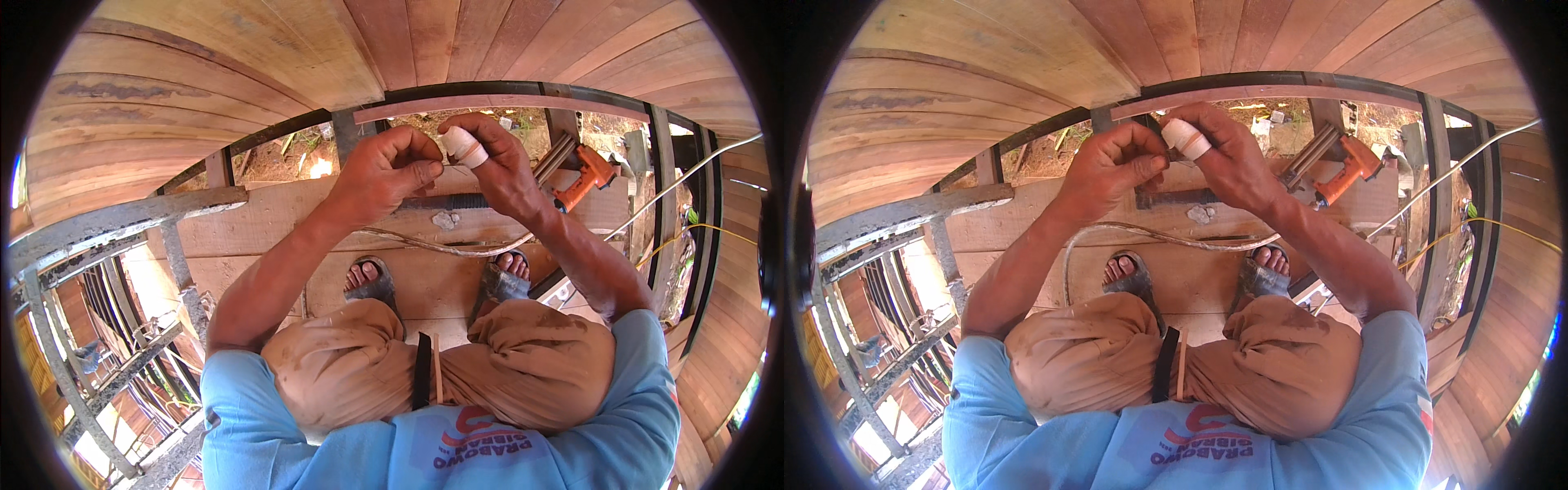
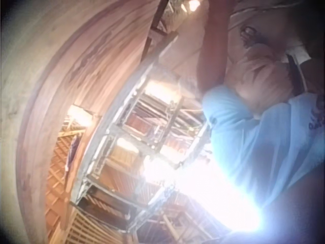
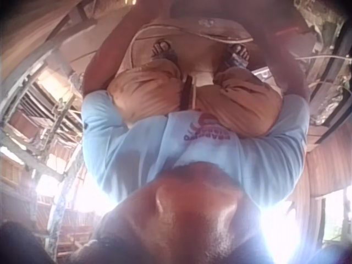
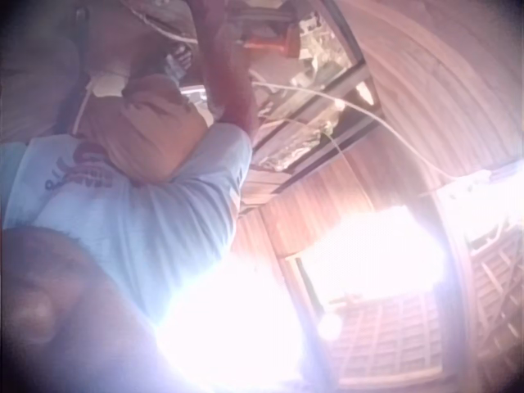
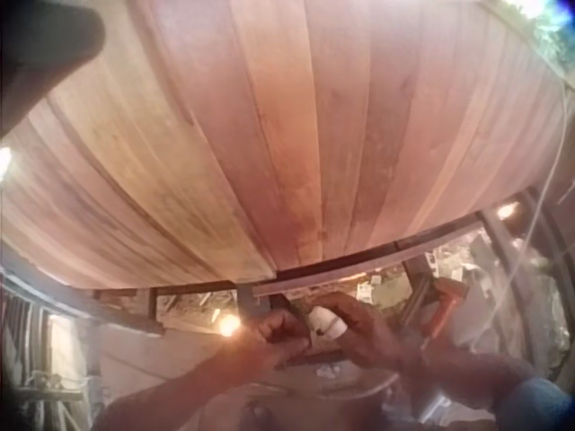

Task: The person installs wooden planks onto a curved wooden structure using a pneumatic nail gun. They position each plank, secure it with the nail gun, and occasionally use a hammer to adjust the fit.

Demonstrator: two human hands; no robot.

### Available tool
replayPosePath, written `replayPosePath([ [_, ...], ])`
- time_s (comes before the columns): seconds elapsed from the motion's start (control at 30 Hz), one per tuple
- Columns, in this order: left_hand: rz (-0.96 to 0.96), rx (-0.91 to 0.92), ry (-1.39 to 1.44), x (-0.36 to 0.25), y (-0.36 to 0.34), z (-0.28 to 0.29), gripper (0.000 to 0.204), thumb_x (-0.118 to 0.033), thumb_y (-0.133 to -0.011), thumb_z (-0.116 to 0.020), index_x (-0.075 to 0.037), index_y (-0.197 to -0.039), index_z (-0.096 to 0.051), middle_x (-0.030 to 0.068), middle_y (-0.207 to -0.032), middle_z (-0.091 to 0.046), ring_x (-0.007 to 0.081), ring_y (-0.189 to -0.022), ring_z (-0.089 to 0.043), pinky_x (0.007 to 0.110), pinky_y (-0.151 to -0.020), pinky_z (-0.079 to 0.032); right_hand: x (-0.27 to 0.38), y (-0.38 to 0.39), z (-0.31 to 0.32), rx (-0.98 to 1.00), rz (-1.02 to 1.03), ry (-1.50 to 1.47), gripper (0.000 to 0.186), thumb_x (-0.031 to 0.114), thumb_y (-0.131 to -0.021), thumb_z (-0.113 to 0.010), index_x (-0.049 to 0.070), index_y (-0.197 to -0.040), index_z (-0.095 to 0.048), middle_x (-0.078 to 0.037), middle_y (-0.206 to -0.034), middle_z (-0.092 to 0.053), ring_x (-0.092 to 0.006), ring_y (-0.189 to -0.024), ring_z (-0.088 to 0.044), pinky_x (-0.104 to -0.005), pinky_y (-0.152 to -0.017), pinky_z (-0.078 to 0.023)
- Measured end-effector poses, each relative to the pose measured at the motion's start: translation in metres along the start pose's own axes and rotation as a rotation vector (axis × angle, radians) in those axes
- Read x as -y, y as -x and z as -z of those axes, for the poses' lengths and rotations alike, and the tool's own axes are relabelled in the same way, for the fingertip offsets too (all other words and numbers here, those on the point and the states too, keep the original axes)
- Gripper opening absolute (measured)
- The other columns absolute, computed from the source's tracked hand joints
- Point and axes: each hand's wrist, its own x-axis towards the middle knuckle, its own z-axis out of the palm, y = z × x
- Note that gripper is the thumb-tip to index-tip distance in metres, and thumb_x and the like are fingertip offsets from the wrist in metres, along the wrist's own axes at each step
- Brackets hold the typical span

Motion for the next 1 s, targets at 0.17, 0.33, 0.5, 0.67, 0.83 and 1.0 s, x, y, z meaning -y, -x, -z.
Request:
replayPosePath([
  [0.17, -0.254, -0.089, -0.076, 0.004, -0.005, -0.022, 0.02, -0.006, -0.089, -0.075, -0.002, -0.105, -0.063, 0.0027, -0.094, -0.066, 0.0075, -0.084, -0.063, 0.024, -0.075, -0.054, 0.003, 0.001, 0.004, -0.072, -0.146, -0.01, 0.029, 0.025, -0.1, -0.063, 0.001, -0.117, -0.063, -0.002, -0.099, -0.066, -0.0089, -0.091, -0.058, -0.0266, -0.081, -0.049],
  [0.33, -0.466, -0.128, -0.307, 0.012, -0.012, -0.021, 0.027, -0.007, -0.086, -0.074, -0.005, -0.112, -0.067, 0.0073, -0.099, -0.07, 0.015, -0.089, -0.068, 0.03, -0.08, -0.054, 0.002, -0.006, -0.003, -0.08, -0.313, 0.019, 0.03, 0.025, -0.1, -0.06, 0.0, -0.115, -0.065, -0.004, -0.095, -0.066, -0.0105, -0.085, -0.058, -0.0274, -0.075, -0.048],
  [0.5, -0.664, -0.1, -0.637, 0.008, -0.009, -0.005, 0.027, -0.026, -0.084, -0.075, -0.009, -0.106, -0.073, 0.0111, -0.095, -0.07, 0.0298, -0.091, -0.068, 0.041, -0.079, -0.053, -0.026, 0.006, 0.013, -0.158, -0.43, 0.106, 0.039, 0.026, -0.099, -0.048, 0.002, -0.129, -0.056, -0.003, -0.1, -0.06, -0.0105, -0.085, -0.055, -0.0271, -0.073, -0.046],
  [0.67, -0.607, -0.126, -0.592, 0.018, -0.009, 0.009, 0.017, -0.019, -0.084, -0.071, -0.006, -0.095, -0.07, 0.0138, -0.087, -0.069, 0.032, -0.086, -0.068, 0.042, -0.076, -0.052, -0.001, 0.004, -0.017, -0.152, -0.338, 0.019, 0.036, 0.04, -0.102, -0.05, 0.007, -0.104, -0.066, 0.009, -0.067, -0.038, -0.0031, -0.057, -0.032, -0.0237, -0.05, -0.023],
  [0.83, -0.601, -0.259, -0.625, 0.017, 0.0, 0.017, 0.019, -0.019, -0.082, -0.071, -0.005, -0.095, -0.07, 0.0141, -0.085, -0.069, 0.0323, -0.083, -0.069, 0.041, -0.075, -0.053, 0.017, -0.001, -0.025, -0.05, -0.451, -0.039, 0.036, 0.037, -0.102, -0.05, 0.006, -0.108, -0.066, 0.01, -0.069, -0.039, -0.0021, -0.058, -0.033, -0.0221, -0.05, -0.024],
  [1.0, -0.468, -0.184, -0.653, 0.032, -0.026, 0.028, 0.019, -0.019, -0.082, -0.074, -0.006, -0.095, -0.07, 0.0111, -0.089, -0.072, 0.0244, -0.082, -0.07, 0.037, -0.075, -0.054, -0.001, 0.0, 0.004, -0.044, -0.348, 0.094, 0.036, 0.037, -0.102, -0.052, 0.005, -0.11, -0.067, 0.005, -0.079, -0.051, -0.0039, -0.067, -0.04, -0.0229, -0.06, -0.034],
])
